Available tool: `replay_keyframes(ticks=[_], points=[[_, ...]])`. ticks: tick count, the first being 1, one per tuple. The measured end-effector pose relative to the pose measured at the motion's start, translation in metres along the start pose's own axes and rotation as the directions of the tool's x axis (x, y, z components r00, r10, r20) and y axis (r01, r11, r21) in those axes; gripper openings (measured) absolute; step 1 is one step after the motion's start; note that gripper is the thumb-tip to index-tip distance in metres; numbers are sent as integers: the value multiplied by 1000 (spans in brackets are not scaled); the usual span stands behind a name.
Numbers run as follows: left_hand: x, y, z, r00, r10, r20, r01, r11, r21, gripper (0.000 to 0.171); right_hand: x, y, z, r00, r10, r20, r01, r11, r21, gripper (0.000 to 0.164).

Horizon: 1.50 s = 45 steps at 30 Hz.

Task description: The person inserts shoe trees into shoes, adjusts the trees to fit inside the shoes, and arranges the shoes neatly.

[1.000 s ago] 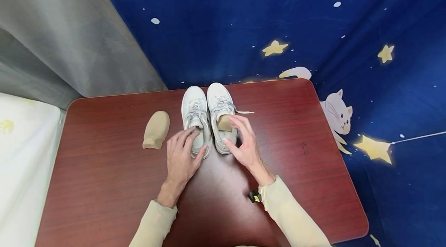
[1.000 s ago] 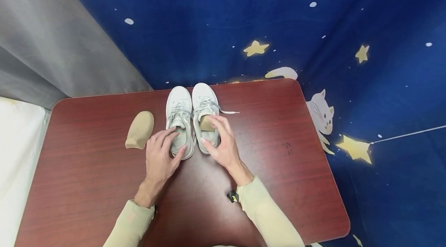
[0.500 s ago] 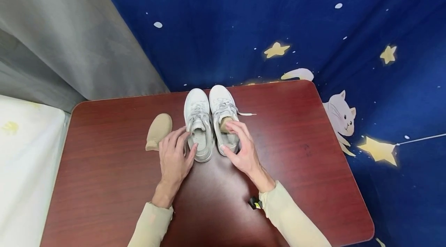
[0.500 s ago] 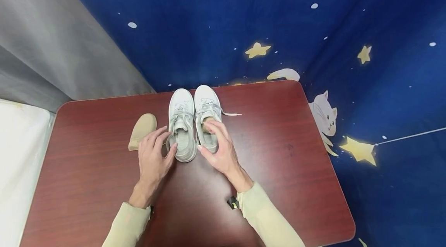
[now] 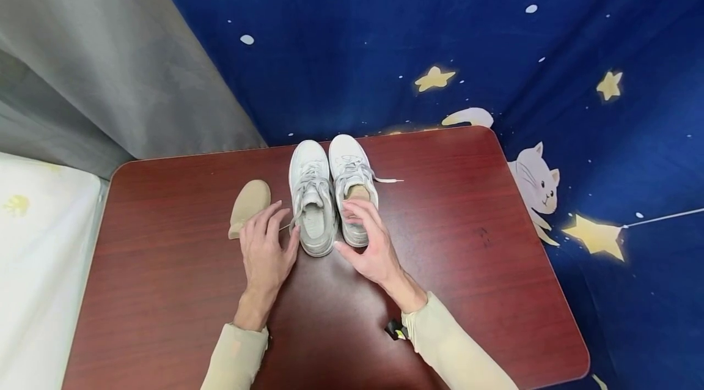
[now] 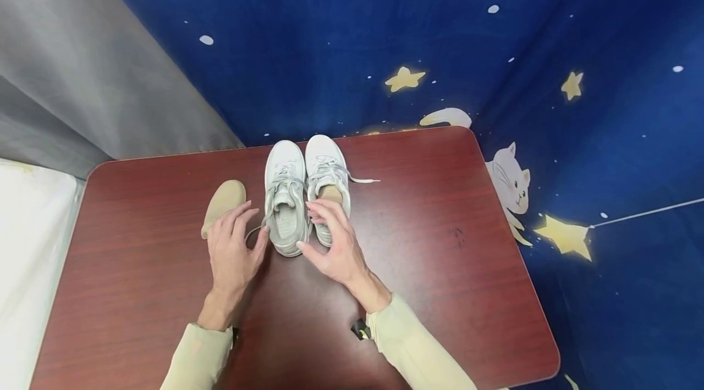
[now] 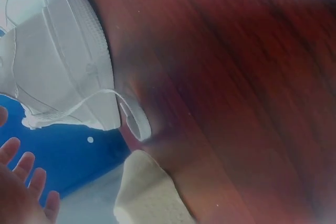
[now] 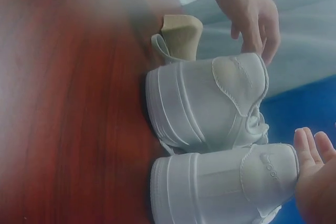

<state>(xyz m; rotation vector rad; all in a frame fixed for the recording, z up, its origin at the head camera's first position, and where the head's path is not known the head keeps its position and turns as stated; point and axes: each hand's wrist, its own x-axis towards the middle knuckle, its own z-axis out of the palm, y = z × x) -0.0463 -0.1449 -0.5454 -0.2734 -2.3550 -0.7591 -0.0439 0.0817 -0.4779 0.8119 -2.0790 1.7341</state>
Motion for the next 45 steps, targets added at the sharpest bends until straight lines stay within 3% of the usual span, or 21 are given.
replay_keyframes(ticks=[12,18,29,37,45], points=[[-1,-10,-1,1000,-9,-4,10,999,35,38,-3,-4,6,1000,-11,11,11,998,57,68],[0,-15,-4,999,-26,-21,28,998,52,38,-11,0,14,998,2,62,-10,993,116,68],[5,-22,-10,996,-85,-11,86,995,49,41,-35,35,24,996,27,85,-26,1000,-14,71],[6,-31,-15,992,-125,-21,126,991,43,39,-42,36,25,995,63,79,-43,973,-228,70],[5,-38,-16,987,-158,-34,159,986,51,37,-46,40,25,986,158,54,-145,972,-187,65]])
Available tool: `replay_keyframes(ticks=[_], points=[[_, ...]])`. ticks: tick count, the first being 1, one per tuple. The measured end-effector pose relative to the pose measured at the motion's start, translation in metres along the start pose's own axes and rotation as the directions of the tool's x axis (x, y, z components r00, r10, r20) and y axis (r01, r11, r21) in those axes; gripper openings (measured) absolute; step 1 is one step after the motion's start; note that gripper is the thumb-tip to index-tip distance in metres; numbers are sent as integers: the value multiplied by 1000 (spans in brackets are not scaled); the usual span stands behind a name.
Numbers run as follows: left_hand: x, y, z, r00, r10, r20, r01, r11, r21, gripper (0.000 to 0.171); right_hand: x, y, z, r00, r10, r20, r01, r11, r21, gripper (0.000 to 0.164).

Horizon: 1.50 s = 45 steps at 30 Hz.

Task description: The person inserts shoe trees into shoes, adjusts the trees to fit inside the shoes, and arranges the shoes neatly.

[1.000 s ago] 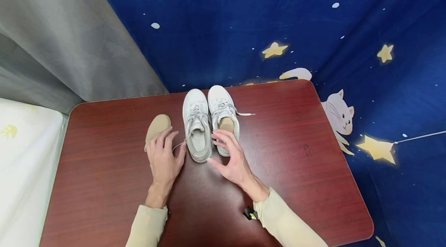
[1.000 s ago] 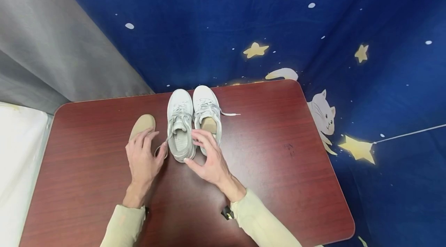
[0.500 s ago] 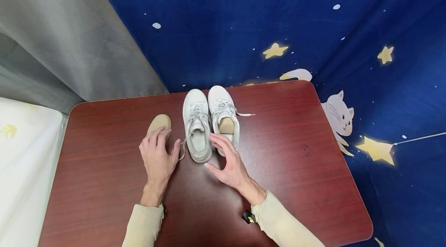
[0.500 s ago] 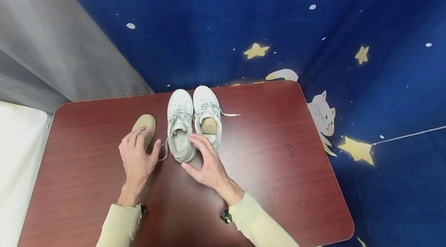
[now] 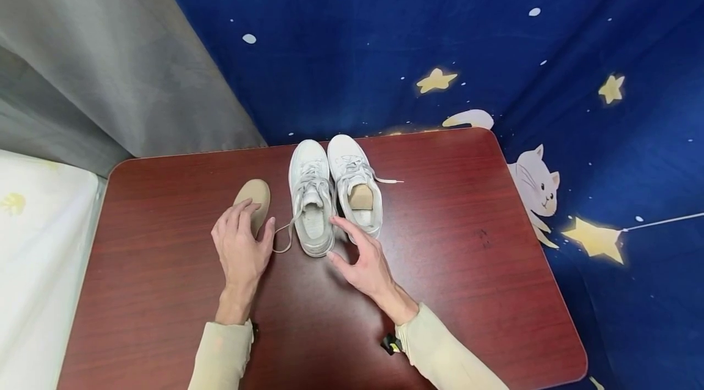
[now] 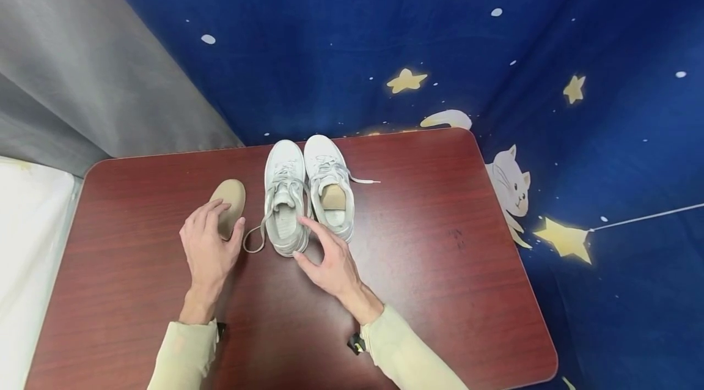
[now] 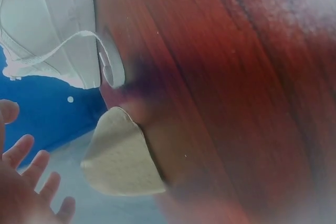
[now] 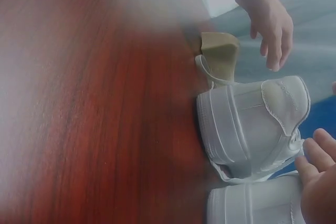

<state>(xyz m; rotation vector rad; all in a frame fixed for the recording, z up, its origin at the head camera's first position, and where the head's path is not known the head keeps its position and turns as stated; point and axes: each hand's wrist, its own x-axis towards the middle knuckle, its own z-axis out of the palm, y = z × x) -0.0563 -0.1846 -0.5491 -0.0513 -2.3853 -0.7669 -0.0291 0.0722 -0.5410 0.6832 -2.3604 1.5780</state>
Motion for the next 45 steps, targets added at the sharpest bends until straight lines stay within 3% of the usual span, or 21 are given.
replay_keyframes(ticks=[19,24,28,37,40,45], points=[[-3,-15,-2,990,-111,87,109,994,31,37,-3,7,10,999,31,10,-31,999,-24,59],[-4,-16,-1,979,-181,90,180,983,19,38,-3,6,13,999,42,16,-41,997,-61,57],[-6,-19,-1,972,-215,99,215,977,15,41,-4,4,15,995,95,34,-90,988,-128,57],[-7,-26,-4,941,-294,168,297,955,3,77,-7,4,21,983,177,48,-167,972,-164,54],[-8,-28,-3,935,-318,156,322,947,0,76,-8,5,23,979,199,52,-190,972,-141,52],[-10,-36,-1,939,-311,147,323,944,-63,66,-8,6,25,977,208,45,-201,973,-114,51]])
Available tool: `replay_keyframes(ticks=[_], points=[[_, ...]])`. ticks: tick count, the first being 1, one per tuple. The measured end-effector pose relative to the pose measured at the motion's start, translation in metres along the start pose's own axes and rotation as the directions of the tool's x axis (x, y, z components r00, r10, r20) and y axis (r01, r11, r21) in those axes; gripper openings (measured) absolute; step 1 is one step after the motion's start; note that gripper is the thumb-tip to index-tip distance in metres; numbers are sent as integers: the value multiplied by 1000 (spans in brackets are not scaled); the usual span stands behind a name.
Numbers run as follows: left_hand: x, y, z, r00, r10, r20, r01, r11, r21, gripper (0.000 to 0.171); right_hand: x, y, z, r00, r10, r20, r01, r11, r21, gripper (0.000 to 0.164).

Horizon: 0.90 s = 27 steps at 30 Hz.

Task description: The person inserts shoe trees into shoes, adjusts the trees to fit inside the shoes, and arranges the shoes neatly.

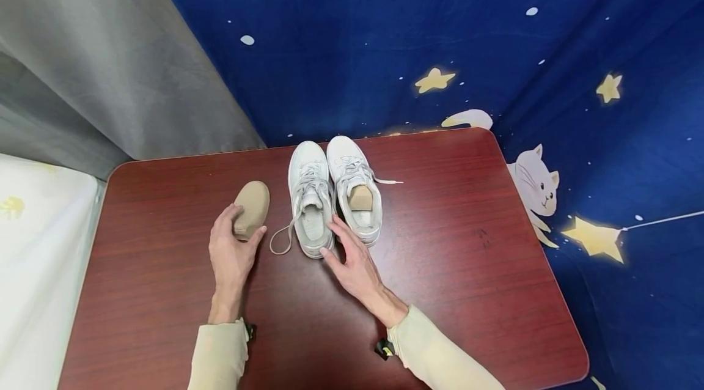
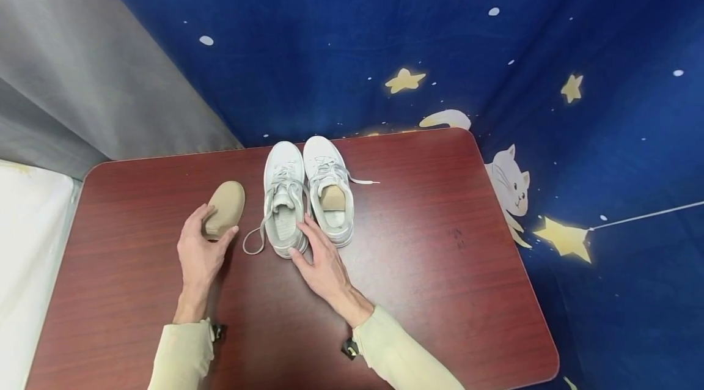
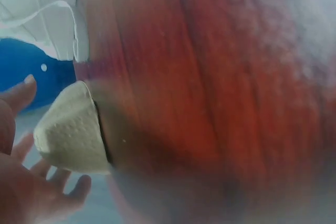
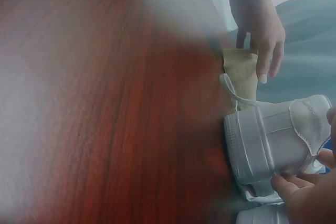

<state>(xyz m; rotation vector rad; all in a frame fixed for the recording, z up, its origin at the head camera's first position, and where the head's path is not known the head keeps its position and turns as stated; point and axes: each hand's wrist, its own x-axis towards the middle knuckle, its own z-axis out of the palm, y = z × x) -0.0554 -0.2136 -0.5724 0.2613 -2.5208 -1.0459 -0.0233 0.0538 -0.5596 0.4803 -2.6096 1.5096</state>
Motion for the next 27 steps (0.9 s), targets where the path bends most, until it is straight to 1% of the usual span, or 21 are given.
replay_keyframes(ticks=[5,9,14,20,23,27], points=[[0,-7,0,1000,-4,-6,3,996,-87,63,1,2,4,1000,-6,-21,6,1000,15,52],[-2,-11,-1,1000,1,-1,-1,995,-102,63,0,3,5,1000,8,-30,-6,999,45,52],[-3,-17,0,1000,4,3,-3,996,-91,65,0,4,5,1000,-1,-27,4,996,84,53],[-2,-23,-1,999,-20,36,23,997,-78,65,1,4,5,1000,-15,-13,17,988,155,53],[-1,-23,-1,999,-30,44,32,997,-63,65,1,6,6,1000,-12,-2,12,989,148,54],[-1,-22,-3,999,-29,39,31,999,-44,64,1,7,6,1000,-5,4,4,995,101,56]])
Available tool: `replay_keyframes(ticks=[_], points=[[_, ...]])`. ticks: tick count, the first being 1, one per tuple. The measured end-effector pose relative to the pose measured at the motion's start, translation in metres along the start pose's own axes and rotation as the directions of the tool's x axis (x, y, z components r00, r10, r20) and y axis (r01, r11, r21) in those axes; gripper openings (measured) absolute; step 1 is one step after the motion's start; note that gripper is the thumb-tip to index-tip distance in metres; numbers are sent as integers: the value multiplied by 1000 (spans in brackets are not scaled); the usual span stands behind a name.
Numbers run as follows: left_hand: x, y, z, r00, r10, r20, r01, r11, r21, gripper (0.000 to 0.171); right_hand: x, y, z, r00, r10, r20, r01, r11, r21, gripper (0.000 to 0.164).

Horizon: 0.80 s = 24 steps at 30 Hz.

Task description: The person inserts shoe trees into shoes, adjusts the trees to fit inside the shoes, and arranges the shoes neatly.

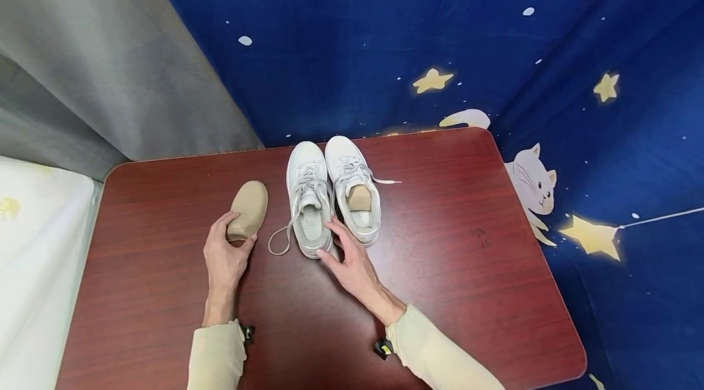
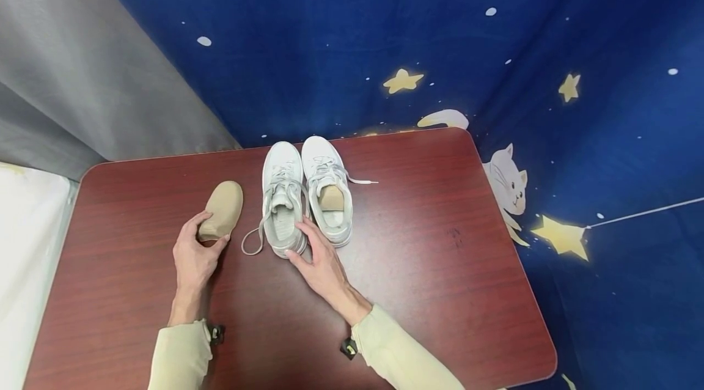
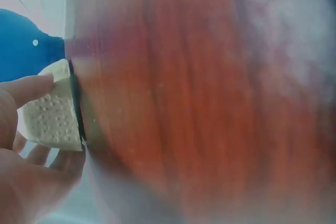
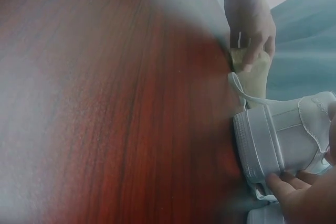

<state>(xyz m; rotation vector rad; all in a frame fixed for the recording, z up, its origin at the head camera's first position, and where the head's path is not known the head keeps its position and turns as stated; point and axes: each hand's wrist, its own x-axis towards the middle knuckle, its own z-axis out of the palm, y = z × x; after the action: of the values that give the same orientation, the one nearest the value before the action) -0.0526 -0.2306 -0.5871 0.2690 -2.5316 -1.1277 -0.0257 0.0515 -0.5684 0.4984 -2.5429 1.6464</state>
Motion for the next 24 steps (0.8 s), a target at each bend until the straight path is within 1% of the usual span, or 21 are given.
replay_keyframes(ticks=[6,9,13,19,24], points=[[-1,2,-2,999,-23,-37,23,1000,12,63,2,0,2,1000,-2,1,2,1000,-20,55],[0,3,-2,999,-16,-46,16,1000,8,62,2,-1,2,1000,9,-4,-8,1000,17,53],[1,5,-2,998,11,-58,-11,1000,3,63,1,0,2,1000,28,-4,-27,996,84,51],[-2,8,-3,995,40,-94,-43,999,-32,64,1,2,0,1000,-11,14,11,999,32,51],[-3,9,-4,989,96,-116,-105,992,-72,64,0,4,0,1000,-14,17,14,999,35,50]])
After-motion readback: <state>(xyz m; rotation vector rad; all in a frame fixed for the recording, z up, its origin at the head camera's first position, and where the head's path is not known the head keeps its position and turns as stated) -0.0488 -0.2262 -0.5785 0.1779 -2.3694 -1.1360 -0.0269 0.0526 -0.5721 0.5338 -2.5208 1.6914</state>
